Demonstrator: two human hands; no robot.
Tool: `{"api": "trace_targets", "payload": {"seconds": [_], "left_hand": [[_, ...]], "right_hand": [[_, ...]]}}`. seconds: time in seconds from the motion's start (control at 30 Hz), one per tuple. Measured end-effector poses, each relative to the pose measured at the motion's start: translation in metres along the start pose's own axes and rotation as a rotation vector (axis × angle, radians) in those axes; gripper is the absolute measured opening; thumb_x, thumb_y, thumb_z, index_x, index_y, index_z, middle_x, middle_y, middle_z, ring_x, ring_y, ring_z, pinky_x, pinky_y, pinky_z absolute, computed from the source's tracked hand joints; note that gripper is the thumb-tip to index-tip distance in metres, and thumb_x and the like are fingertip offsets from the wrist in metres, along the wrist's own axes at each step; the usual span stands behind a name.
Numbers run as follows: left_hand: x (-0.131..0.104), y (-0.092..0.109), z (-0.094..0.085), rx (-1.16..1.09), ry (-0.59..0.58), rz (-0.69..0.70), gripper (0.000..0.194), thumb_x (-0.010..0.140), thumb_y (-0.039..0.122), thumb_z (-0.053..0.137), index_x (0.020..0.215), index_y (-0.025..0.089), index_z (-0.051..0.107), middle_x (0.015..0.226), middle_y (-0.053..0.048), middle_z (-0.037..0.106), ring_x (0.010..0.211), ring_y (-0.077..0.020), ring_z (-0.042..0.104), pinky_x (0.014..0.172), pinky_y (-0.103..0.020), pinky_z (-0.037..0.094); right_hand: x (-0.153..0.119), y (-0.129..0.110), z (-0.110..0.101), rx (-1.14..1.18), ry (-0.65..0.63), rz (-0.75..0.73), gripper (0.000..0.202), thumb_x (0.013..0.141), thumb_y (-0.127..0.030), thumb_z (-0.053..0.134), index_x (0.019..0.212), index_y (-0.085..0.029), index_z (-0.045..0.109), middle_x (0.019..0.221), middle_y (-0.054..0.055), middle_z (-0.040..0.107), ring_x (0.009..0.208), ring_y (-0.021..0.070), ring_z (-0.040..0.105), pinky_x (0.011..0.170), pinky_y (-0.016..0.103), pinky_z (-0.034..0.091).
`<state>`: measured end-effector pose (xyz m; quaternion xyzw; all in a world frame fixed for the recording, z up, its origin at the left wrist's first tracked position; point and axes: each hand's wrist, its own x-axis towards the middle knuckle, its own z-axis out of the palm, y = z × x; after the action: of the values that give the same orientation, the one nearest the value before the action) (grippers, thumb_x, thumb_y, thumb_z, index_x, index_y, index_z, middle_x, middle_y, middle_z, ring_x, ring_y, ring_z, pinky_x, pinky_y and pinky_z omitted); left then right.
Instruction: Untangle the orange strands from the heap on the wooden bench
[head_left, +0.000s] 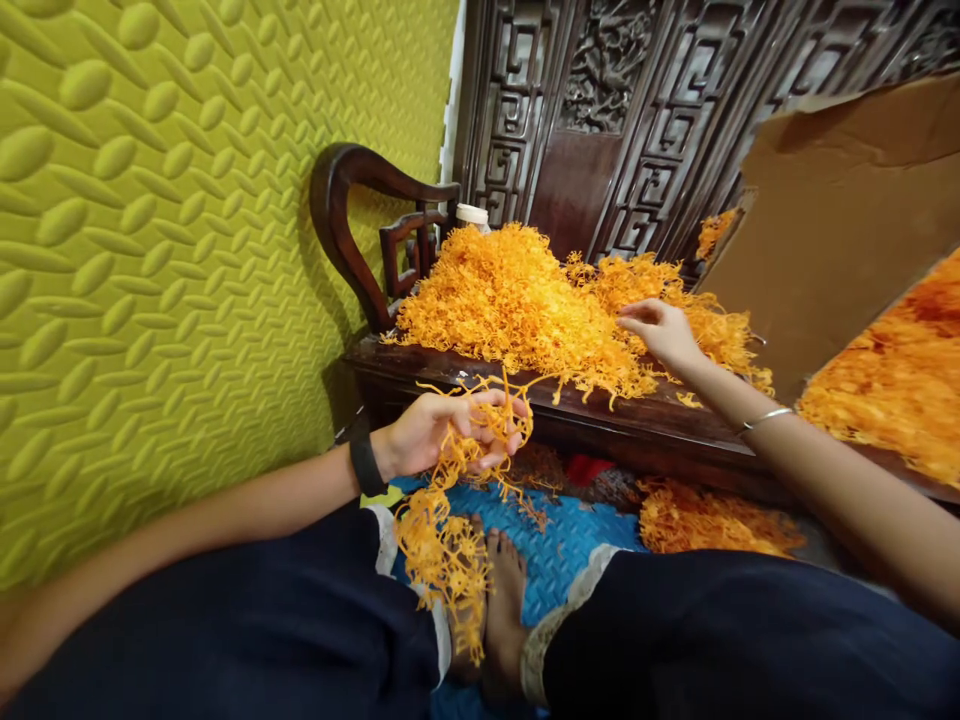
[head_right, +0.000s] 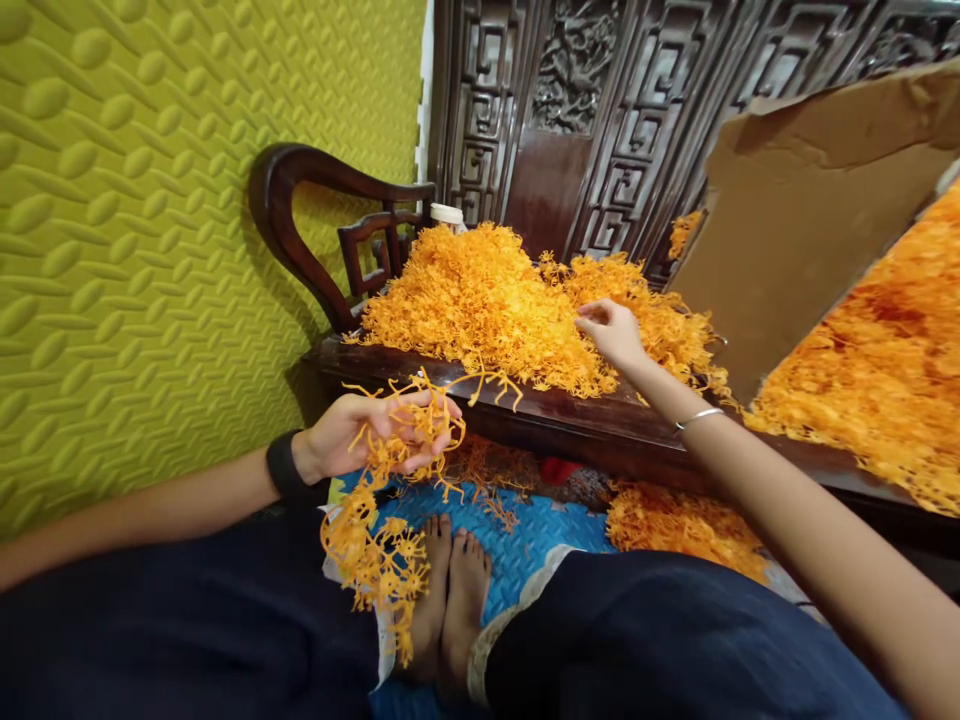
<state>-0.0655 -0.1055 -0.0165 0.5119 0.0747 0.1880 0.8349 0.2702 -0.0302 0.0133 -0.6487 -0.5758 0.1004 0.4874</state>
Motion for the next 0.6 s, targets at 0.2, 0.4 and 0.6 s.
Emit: {"api": "trace_targets", "payload": {"seconds": [0.2,0.4,0.6], "left_hand": [[0.001,0.003,0.004,-0.114,0.047,0.067,0.056,0.053,0.016,0.042,0.108,0.01,0.048,0.085,-0.011,0.059,0.065,-0.0182,0.055,0.053,-0.026,0.036],[0.002,0.001,0.001,-0.161,0.143,0.162,0.056,0.054,0.014,0.042,0.109,0.009,0.049,0.092,-0.013,0.062,0.074,-0.0214,0.058,0.059,-0.029,0.04],[0.005,-0.005,0.0,-0.172,0.211,0.166,0.076,0.05,0.009,0.04,0.126,0.011,0.038,0.096,-0.009,0.064,0.081,-0.0201,0.06,0.071,-0.032,0.043]], "right_hand": [[0.003,-0.007,0.004,-0.026,0.077,-0.116,0.016,0.061,-0.018,0.063,0.077,-0.017,0.059,0.088,0.007,0.063,0.088,0.0226,0.059,0.085,0.041,0.045],[-0.098,-0.078,0.022,0.275,0.147,-0.501,0.01,0.076,-0.014,0.042,0.074,-0.021,0.049,0.059,-0.002,0.046,0.052,0.0111,0.048,0.052,0.026,0.043],[-0.155,-0.115,0.043,0.031,-0.636,-0.866,0.017,0.079,-0.014,0.049,0.095,-0.015,0.056,0.08,0.003,0.055,0.068,0.0105,0.05,0.063,0.025,0.044]]}}
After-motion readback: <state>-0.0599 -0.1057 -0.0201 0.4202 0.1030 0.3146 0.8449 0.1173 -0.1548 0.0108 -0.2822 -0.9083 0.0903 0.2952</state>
